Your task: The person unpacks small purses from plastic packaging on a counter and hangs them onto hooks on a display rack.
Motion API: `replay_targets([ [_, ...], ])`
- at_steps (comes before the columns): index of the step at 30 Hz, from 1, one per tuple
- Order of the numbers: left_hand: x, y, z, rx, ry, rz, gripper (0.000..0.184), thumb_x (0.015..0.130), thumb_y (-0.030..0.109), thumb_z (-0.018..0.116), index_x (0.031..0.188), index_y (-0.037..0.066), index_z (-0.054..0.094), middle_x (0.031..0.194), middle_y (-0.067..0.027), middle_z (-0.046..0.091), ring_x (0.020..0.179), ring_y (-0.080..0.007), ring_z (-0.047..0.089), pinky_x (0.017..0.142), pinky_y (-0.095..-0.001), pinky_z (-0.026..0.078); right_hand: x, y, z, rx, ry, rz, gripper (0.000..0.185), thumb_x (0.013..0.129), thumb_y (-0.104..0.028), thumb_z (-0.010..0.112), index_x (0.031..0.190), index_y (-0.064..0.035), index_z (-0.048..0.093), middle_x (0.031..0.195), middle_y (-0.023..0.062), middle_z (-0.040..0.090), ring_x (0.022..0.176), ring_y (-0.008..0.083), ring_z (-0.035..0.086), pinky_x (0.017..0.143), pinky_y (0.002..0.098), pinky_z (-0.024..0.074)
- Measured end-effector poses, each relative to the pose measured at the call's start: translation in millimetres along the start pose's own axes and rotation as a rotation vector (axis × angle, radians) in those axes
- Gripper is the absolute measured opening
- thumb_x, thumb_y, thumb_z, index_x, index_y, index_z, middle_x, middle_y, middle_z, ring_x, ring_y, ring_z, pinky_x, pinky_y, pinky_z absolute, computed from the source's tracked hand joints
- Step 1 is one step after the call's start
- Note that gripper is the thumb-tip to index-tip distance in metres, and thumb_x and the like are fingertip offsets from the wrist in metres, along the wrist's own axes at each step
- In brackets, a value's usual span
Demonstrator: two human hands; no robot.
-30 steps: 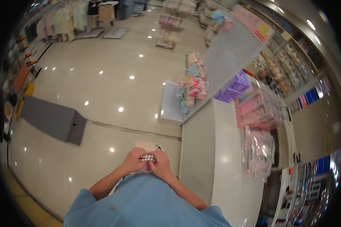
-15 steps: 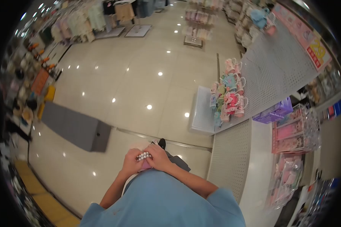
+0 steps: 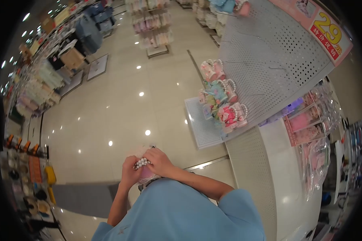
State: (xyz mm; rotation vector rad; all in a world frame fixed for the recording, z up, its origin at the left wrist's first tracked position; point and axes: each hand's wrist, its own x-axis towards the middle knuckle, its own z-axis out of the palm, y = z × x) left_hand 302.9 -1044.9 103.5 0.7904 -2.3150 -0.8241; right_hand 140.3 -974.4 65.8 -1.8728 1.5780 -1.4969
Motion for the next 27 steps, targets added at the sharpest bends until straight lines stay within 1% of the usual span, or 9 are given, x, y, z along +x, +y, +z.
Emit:
replay_targets([
  [3,71.8,-23.7,17.3,-0.090,-0.091,0.051,0.014,0.071,-0.003,0.065,0.082,0.001,0.058,0.071,-0.0117,0.053,0.067,-0.0294,0.053,0.061,-0.0380,0.041,30.9,47.1,-15.8,-0.074,0.107,0.036,0.022,0.071,-0.004,0.067,0.092,-0.0057,0.058,0.087,0.0101,0.057,0.088,0.0324,0.056,0.084,0.0428,0.0465],
  [5,122.9,-39.1,27.7,-0.135,-0.234,0.032,0.014,0.070,-0.001,0.068,0.081,0.003,0.060,0.074,-0.0123,0.056,0.073,-0.0331,0.055,0.066,-0.0414,0.044,55.6,76.0,-30.7,-0.067,0.146,0.153,0.020,0.070,-0.001,0.067,0.090,-0.0047,0.062,0.082,0.0098,0.059,0.084,0.0322,0.058,0.099,0.0471,0.0471],
  [9,245.1,-57.0,37.1,-0.251,-0.320,0.135,0.015,0.070,-0.002,0.067,0.083,0.003,0.061,0.075,-0.0124,0.057,0.074,-0.0331,0.056,0.067,-0.0414,0.045,133.1,119.6,-65.7,-0.190,0.251,0.193,0.019,0.069,-0.001,0.067,0.088,-0.0045,0.064,0.078,0.0089,0.058,0.081,0.0312,0.057,0.098,0.0473,0.0477],
  [12,342.2,-59.2,52.4,-0.276,-0.324,0.270,0.017,0.070,-0.002,0.067,0.085,0.003,0.060,0.076,-0.0126,0.057,0.074,-0.0330,0.056,0.067,-0.0421,0.045,191.9,149.4,-108.3,-0.304,0.334,0.209,0.019,0.069,-0.001,0.066,0.087,-0.0047,0.065,0.076,0.0093,0.058,0.079,0.0312,0.057,0.095,0.0477,0.0481],
  [14,405.9,-52.9,61.3,-0.299,-0.373,0.455,0.017,0.071,-0.003,0.067,0.086,0.003,0.060,0.079,-0.0131,0.057,0.075,-0.0329,0.056,0.067,-0.0414,0.046,225.6,164.2,-138.6,-0.406,0.479,0.153,0.020,0.068,-0.004,0.068,0.087,-0.0036,0.062,0.079,0.0114,0.059,0.081,0.0322,0.056,0.075,0.0422,0.0465],
  [18,526.0,-0.8,80.7,-0.355,-0.488,0.653,0.020,0.071,-0.005,0.066,0.089,0.002,0.061,0.081,-0.0136,0.058,0.076,-0.0323,0.058,0.066,-0.0388,0.047,280.4,178.1,-218.5,-0.559,0.634,0.148,0.022,0.067,-0.005,0.068,0.088,-0.0030,0.063,0.077,0.0116,0.059,0.078,0.0331,0.055,0.073,0.0426,0.0459],
  [21,593.5,45.3,97.9,-0.491,-0.535,0.613,0.023,0.072,-0.008,0.065,0.093,0.001,0.063,0.082,-0.0136,0.058,0.076,-0.0313,0.060,0.065,-0.0361,0.048,316.2,179.0,-271.7,-0.679,0.737,0.168,0.022,0.068,-0.004,0.068,0.089,-0.0018,0.064,0.078,0.0120,0.060,0.077,0.0316,0.056,0.069,0.0407,0.0459],
  [23,637.6,72.9,111.0,-0.541,-0.395,0.768,0.026,0.071,-0.010,0.064,0.095,0.000,0.065,0.084,-0.0136,0.060,0.075,-0.0301,0.063,0.063,-0.0345,0.050,340.7,188.8,-302.7,-0.612,0.913,0.194,0.024,0.069,-0.001,0.069,0.091,-0.0012,0.064,0.080,0.0118,0.060,0.075,0.0290,0.056,0.065,0.0378,0.0453],
  [27,701.1,102.9,139.8,-0.603,-0.388,0.823,0.023,0.070,-0.007,0.068,0.093,0.000,0.068,0.087,-0.0122,0.065,0.075,-0.0290,0.065,0.064,-0.0331,0.051,371.2,213.6,-345.0,-0.596,1.087,0.226,0.021,0.071,0.002,0.069,0.091,-0.0008,0.065,0.081,0.0120,0.060,0.075,0.0272,0.056,0.062,0.0346,0.0447],
])
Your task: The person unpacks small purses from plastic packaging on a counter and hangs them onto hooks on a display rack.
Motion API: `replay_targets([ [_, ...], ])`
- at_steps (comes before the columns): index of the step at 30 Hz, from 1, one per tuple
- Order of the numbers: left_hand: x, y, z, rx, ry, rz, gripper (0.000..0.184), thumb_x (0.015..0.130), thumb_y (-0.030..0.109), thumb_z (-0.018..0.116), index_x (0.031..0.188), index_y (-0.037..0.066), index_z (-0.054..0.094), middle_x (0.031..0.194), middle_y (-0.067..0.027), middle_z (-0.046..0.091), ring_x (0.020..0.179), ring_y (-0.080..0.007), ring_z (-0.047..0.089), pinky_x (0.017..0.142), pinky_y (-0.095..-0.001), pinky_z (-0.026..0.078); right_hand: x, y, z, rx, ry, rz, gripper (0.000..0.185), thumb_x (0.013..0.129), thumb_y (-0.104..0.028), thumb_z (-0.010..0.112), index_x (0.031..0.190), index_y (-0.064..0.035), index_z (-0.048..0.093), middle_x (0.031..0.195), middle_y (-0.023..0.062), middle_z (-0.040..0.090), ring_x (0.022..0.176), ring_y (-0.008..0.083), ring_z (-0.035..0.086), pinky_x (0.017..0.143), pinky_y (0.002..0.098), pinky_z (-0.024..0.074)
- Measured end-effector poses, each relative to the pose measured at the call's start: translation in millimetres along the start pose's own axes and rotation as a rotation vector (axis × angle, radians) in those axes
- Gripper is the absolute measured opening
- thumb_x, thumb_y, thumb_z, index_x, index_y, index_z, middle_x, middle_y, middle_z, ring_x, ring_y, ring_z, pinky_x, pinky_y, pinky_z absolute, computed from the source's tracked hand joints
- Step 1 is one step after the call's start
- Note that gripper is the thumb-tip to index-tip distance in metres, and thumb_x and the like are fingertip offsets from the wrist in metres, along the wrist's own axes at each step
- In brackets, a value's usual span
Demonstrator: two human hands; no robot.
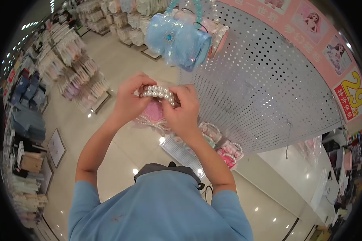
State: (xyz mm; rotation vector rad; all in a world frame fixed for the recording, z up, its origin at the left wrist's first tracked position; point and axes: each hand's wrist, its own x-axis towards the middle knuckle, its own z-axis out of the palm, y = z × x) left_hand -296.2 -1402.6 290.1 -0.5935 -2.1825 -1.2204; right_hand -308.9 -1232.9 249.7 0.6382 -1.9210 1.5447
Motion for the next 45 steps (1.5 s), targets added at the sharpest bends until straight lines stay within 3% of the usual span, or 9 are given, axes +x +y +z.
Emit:
replay_targets([
  [10,55.7,-69.8,14.2,0.012,0.090,0.089,0.025,0.066,-0.005,0.072,0.092,-0.004,0.071,0.078,-0.0075,0.066,0.074,-0.0151,0.066,0.064,-0.0279,0.053,26.3,41.2,33.5,-0.301,0.222,0.006,0.022,0.071,-0.002,0.073,0.092,-0.0009,0.067,0.084,0.0125,0.062,0.077,0.0285,0.058,0.067,0.0383,0.0454],
  [15,76.0,-90.9,28.3,-0.191,0.099,0.041,0.019,0.060,0.006,0.076,0.077,0.005,0.067,0.069,-0.0089,0.063,0.062,-0.0290,0.062,0.058,-0.0395,0.048,25.5,51.4,42.4,-0.500,0.360,-0.013,0.022,0.073,0.004,0.074,0.094,0.0025,0.068,0.090,0.0090,0.068,0.073,0.0112,0.062,0.062,0.0263,0.0472],
  [19,92.6,-103.0,45.4,-0.372,0.099,0.084,0.019,0.060,0.008,0.077,0.074,0.005,0.065,0.068,-0.0091,0.062,0.062,-0.0304,0.059,0.057,-0.0390,0.046,33.4,64.0,39.6,-0.457,0.476,0.087,0.019,0.076,-0.001,0.073,0.095,0.0006,0.068,0.098,0.0124,0.069,0.081,0.0191,0.065,0.072,0.0332,0.0503],
  [24,102.9,-110.1,50.8,-0.353,0.002,0.035,0.018,0.062,0.008,0.075,0.078,0.003,0.066,0.076,-0.0138,0.064,0.072,-0.0350,0.061,0.065,-0.0423,0.048,-2.5,127.3,-7.8,-1.358,-0.131,0.091,0.034,0.082,-0.025,0.071,0.109,-0.0046,0.068,0.110,0.0172,0.068,0.095,0.0367,0.065,0.091,0.0492,0.0478],
  [30,110.0,-145.3,58.2,-0.307,-0.290,0.182,0.036,0.067,0.013,0.076,0.098,-0.001,0.066,0.094,-0.0180,0.065,0.086,-0.0352,0.063,0.074,-0.0433,0.051,2.8,157.2,-69.9,-1.562,-0.165,-0.180,0.027,0.084,-0.014,0.066,0.109,-0.0025,0.065,0.102,0.0181,0.066,0.097,0.0372,0.062,0.087,0.0468,0.0481],
  [33,96.3,-149.9,44.9,-0.446,-0.168,0.101,0.059,0.078,0.018,0.075,0.128,-0.005,0.053,0.125,-0.0219,0.058,0.118,-0.0349,0.056,0.101,-0.0416,0.043,25.0,99.1,-27.3,-1.106,-0.003,0.126,0.027,0.087,-0.016,0.065,0.109,-0.0001,0.065,0.104,0.0182,0.067,0.098,0.0361,0.063,0.087,0.0458,0.0485],
  [38,72.8,-171.6,45.6,-0.904,-0.277,-0.206,0.072,0.088,0.022,0.069,0.142,-0.009,0.034,0.143,-0.0245,0.042,0.131,-0.0345,0.046,0.105,-0.0399,0.043,-11.4,118.1,-56.7,-1.435,-0.182,0.168,0.029,0.095,-0.023,0.062,0.113,-0.0004,0.063,0.110,0.0134,0.068,0.100,0.0291,0.062,0.093,0.0411,0.0456],
  [43,52.9,-188.6,59.9,-1.053,-0.461,-0.270,0.065,0.103,0.019,0.047,0.154,-0.005,0.015,0.161,-0.0196,0.019,0.150,-0.0270,0.018,0.120,-0.0355,0.016,-18.4,80.6,10.5,-0.089,0.846,0.558,0.046,0.100,-0.029,0.054,0.137,-0.0019,0.049,0.139,0.0126,0.053,0.128,0.0245,0.049,0.104,0.0395,0.0391],
  [45,48.1,-191.0,68.7,-0.900,-0.432,-0.164,0.064,0.102,0.021,0.045,0.152,-0.007,0.016,0.156,-0.0221,0.026,0.146,-0.0281,0.026,0.118,-0.0356,0.024,-67.2,114.5,-16.3,-0.123,0.730,0.510,0.052,0.096,-0.017,0.058,0.144,-0.0027,0.041,0.145,0.0135,0.046,0.134,0.0242,0.043,0.108,0.0387,0.0353],
])
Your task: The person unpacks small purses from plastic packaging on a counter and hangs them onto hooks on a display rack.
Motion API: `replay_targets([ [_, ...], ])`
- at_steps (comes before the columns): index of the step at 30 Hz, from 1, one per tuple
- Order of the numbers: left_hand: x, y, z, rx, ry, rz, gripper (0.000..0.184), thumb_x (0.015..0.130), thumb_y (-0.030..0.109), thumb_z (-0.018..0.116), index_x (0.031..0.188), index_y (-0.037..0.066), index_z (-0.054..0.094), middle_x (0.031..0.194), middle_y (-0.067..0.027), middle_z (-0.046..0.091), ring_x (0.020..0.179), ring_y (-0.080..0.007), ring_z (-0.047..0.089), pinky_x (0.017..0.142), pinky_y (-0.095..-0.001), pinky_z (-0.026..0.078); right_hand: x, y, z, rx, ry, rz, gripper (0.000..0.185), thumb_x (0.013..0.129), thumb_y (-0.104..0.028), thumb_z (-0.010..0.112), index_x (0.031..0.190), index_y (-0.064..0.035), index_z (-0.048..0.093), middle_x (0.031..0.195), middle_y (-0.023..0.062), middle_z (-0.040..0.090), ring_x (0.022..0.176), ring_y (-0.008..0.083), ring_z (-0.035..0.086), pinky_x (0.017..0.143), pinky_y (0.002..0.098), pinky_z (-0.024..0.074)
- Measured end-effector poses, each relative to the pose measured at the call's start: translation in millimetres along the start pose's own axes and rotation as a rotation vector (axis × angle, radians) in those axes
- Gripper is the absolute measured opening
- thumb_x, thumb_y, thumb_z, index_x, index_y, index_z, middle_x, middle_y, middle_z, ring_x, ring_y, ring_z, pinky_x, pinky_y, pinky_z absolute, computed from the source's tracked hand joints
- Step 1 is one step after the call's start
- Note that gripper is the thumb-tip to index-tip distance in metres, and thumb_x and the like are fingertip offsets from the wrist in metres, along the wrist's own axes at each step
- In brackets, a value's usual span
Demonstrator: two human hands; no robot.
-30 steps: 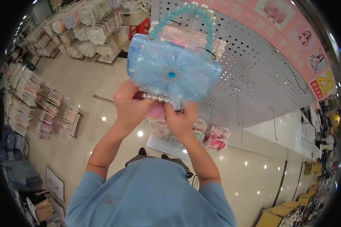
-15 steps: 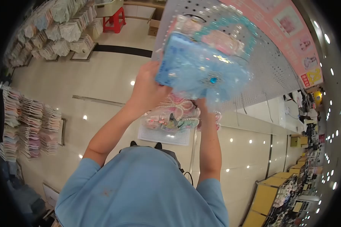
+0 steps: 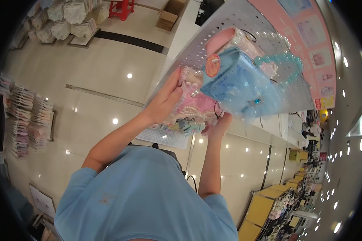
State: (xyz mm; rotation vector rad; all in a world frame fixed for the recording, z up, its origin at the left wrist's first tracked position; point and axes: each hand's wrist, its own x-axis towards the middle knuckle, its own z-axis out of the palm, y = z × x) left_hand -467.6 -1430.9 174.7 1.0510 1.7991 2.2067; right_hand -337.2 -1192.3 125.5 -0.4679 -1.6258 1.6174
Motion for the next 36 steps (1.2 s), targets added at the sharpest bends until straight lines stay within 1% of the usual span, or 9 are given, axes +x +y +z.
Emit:
replay_targets([
  [5,2.9,18.2,8.3,-0.196,-0.082,-0.034,0.062,0.102,0.019,0.036,0.153,-0.007,0.010,0.158,-0.0207,0.022,0.148,-0.0284,0.020,0.120,-0.0348,0.015,-20.7,37.8,-7.1,-0.674,-0.019,-0.172,0.094,0.079,0.018,0.057,0.156,0.0015,0.004,0.160,0.0188,0.020,0.144,0.0281,0.029,0.118,0.0380,0.0219],
  [9,5.0,14.1,8.7,-0.113,-0.096,-0.035,0.061,0.103,0.016,0.031,0.154,-0.006,0.007,0.159,-0.0201,0.019,0.149,-0.0281,0.017,0.120,-0.0343,0.012,-28.7,19.4,14.6,-0.630,-0.080,-0.154,0.091,0.081,0.016,0.057,0.155,0.0034,0.005,0.161,0.0217,0.017,0.148,0.0296,0.023,0.119,0.0368,0.0203],
  [12,3.8,27.2,8.0,-0.042,-0.113,-0.087,0.060,0.103,0.017,0.028,0.154,-0.007,0.005,0.160,-0.0201,0.017,0.149,-0.0294,0.014,0.121,-0.0351,0.012,-26.0,-13.0,36.2,-0.481,-0.063,0.266,0.091,0.082,0.015,0.058,0.155,0.0021,0.005,0.161,0.0220,0.015,0.150,0.0312,0.018,0.120,0.0363,0.0189],
  [19,4.8,8.9,6.7,-0.107,-0.176,-0.067,0.061,0.107,0.025,0.026,0.154,-0.007,0.004,0.161,-0.0199,0.014,0.150,-0.0285,0.012,0.121,-0.0355,0.011,-28.5,-24.0,42.8,0.168,-0.083,0.291,0.069,0.096,-0.016,0.050,0.154,-0.0005,0.016,0.160,0.0171,0.021,0.149,0.0284,0.020,0.119,0.0379,0.0205],
  [21,-4.1,2.6,4.6,-0.137,-0.109,-0.176,0.070,0.107,0.049,0.016,0.155,-0.001,0.012,0.161,-0.0149,0.020,0.149,-0.0272,0.017,0.121,-0.0391,0.012,-29.7,-26.2,43.7,0.356,-0.081,0.285,0.065,0.100,-0.025,0.047,0.154,-0.0012,0.020,0.160,0.0158,0.023,0.148,0.0275,0.020,0.119,0.0384,0.0209],
  [23,-19.6,-12.6,-0.4,-0.102,-0.043,-0.162,0.068,0.107,0.048,0.018,0.154,-0.001,0.016,0.159,-0.0156,0.024,0.147,-0.0273,0.021,0.121,-0.0391,0.015,-31.4,-28.4,45.0,0.545,-0.070,0.269,0.063,0.104,-0.034,0.045,0.154,-0.0020,0.023,0.160,0.0144,0.025,0.148,0.0267,0.021,0.119,0.0388,0.0214],
  [27,-70.5,-53.9,-16.2,-0.014,0.251,-0.099,0.062,0.108,0.042,0.025,0.150,-0.003,0.028,0.151,-0.0186,0.038,0.140,-0.0281,0.037,0.118,-0.0394,0.025,-61.4,-11.3,34.4,0.254,0.177,0.070,0.064,0.105,-0.050,0.029,0.148,-0.0029,0.036,0.153,0.0127,0.036,0.141,0.0251,0.033,0.114,0.0387,0.0291],
  [31,-161.9,-99.1,-28.0,-0.007,0.343,-0.664,0.045,0.102,0.029,0.049,0.132,-0.005,0.052,0.117,-0.0157,0.064,0.102,-0.0221,0.064,0.091,-0.0335,0.050,-143.6,3.3,29.4,-0.345,0.310,-0.068,0.041,0.100,-0.024,0.053,0.132,0.0004,0.050,0.129,0.0135,0.056,0.118,0.0245,0.053,0.102,0.0370,0.0401],
  [36,-249.3,-118.7,-3.0,-0.083,-0.067,-1.141,0.037,0.100,0.026,0.052,0.123,-0.003,0.059,0.104,-0.0153,0.068,0.086,-0.0217,0.068,0.076,-0.0305,0.054,-210.0,-3.7,17.5,-0.431,-0.024,-0.019,0.032,0.087,-0.010,0.067,0.116,0.0010,0.059,0.107,0.0142,0.063,0.099,0.0243,0.061,0.088,0.0354,0.0481],
])
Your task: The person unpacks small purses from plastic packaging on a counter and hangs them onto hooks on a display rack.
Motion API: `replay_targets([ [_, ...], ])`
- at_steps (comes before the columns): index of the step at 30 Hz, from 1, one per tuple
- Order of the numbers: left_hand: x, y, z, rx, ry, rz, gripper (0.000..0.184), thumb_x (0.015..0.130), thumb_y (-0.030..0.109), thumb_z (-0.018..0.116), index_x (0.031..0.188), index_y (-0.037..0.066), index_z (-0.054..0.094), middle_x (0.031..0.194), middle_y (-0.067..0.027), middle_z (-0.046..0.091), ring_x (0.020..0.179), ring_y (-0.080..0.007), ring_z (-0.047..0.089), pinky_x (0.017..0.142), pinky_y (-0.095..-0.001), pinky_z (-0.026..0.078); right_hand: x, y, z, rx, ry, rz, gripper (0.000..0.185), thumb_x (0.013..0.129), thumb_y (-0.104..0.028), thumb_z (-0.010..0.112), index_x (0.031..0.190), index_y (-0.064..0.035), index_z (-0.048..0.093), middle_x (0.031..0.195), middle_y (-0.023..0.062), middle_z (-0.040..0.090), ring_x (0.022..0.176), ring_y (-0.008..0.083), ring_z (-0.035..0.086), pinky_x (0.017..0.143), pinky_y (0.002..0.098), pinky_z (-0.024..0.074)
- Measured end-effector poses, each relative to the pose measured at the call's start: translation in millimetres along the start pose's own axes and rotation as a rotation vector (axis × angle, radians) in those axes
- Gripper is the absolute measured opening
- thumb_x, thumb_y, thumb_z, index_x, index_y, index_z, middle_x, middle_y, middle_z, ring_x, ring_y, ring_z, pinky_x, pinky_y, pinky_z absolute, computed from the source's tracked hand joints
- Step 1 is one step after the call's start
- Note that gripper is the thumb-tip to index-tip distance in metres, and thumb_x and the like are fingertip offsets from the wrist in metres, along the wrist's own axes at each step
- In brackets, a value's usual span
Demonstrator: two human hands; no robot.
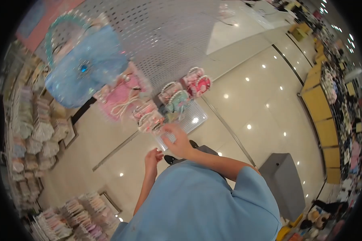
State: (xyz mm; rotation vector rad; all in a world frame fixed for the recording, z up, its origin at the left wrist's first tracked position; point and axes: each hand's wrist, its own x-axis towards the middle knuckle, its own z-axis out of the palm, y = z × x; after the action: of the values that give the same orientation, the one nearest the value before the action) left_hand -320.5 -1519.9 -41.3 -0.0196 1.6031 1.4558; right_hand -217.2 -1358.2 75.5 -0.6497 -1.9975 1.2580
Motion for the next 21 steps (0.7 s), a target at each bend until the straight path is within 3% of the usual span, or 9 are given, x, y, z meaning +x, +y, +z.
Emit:
replay_targets([
  [3,-15.6,6.7,26.0,0.082,-0.126,-0.019,0.034,0.100,0.025,0.052,0.119,-0.001,0.061,0.103,-0.0137,0.068,0.087,-0.0202,0.068,0.077,-0.0306,0.054,-16.3,9.1,-8.4,0.054,-0.236,0.113,0.027,0.086,-0.015,0.069,0.108,-0.0004,0.063,0.099,0.0140,0.066,0.091,0.0257,0.064,0.082,0.0357,0.0511],
  [7,-6.0,0.3,40.1,0.107,-0.293,0.205,0.026,0.099,0.015,0.055,0.117,-0.001,0.061,0.101,-0.0085,0.069,0.087,-0.0152,0.066,0.074,-0.0274,0.052,-30.9,7.9,-27.9,0.002,-0.544,0.160,0.027,0.086,-0.021,0.069,0.102,-0.0014,0.064,0.101,0.0152,0.066,0.093,0.0304,0.065,0.083,0.0384,0.0522],
  [8,-3.5,-1.5,45.6,0.064,-0.338,0.273,0.024,0.098,0.013,0.055,0.117,-0.001,0.061,0.102,-0.0078,0.069,0.088,-0.0150,0.066,0.076,-0.0280,0.053,-36.6,11.9,-35.2,0.003,-0.532,0.149,0.027,0.086,-0.021,0.069,0.102,-0.0014,0.064,0.101,0.0152,0.066,0.093,0.0304,0.065,0.083,0.0384,0.0522],
  [10,-13.8,9.5,69.2,0.144,-0.319,0.253,0.024,0.097,0.010,0.055,0.118,-0.001,0.061,0.103,-0.0086,0.068,0.089,-0.0153,0.066,0.078,-0.0290,0.054,-42.5,20.5,-59.6,-0.017,-0.526,-0.086,0.028,0.086,-0.024,0.069,0.104,-0.0021,0.065,0.103,0.0151,0.066,0.096,0.0315,0.064,0.085,0.0400,0.0515],
  [11,-20.4,12.0,86.1,0.202,-0.266,0.230,0.025,0.097,0.010,0.055,0.118,-0.001,0.061,0.103,-0.0088,0.068,0.088,-0.0152,0.065,0.077,-0.0283,0.053,-43.1,24.7,-80.7,0.017,-0.599,-0.045,0.030,0.086,-0.025,0.069,0.107,-0.0031,0.066,0.108,0.0157,0.065,0.102,0.0324,0.062,0.088,0.0405,0.0504],
  [16,-24.9,-25.5,186.1,0.303,-0.226,0.123,0.029,0.096,0.014,0.057,0.120,-0.002,0.061,0.104,-0.0098,0.069,0.087,-0.0141,0.065,0.075,-0.0275,0.053,-64.9,72.6,-187.1,-0.006,-0.481,0.108,0.033,0.085,-0.027,0.070,0.107,-0.0028,0.067,0.104,0.0163,0.068,0.094,0.0320,0.066,0.083,0.0396,0.0523],
  [21,-26.5,-66.8,318.3,0.360,-0.498,0.072,0.028,0.095,0.009,0.055,0.119,-0.004,0.061,0.110,-0.0124,0.068,0.098,-0.0183,0.065,0.084,-0.0298,0.053,-99.5,98.3,-294.5,-0.010,-0.211,0.389,0.030,0.082,-0.024,0.067,0.100,0.0004,0.069,0.090,0.0178,0.071,0.082,0.0292,0.070,0.075,0.0378,0.0548],
])
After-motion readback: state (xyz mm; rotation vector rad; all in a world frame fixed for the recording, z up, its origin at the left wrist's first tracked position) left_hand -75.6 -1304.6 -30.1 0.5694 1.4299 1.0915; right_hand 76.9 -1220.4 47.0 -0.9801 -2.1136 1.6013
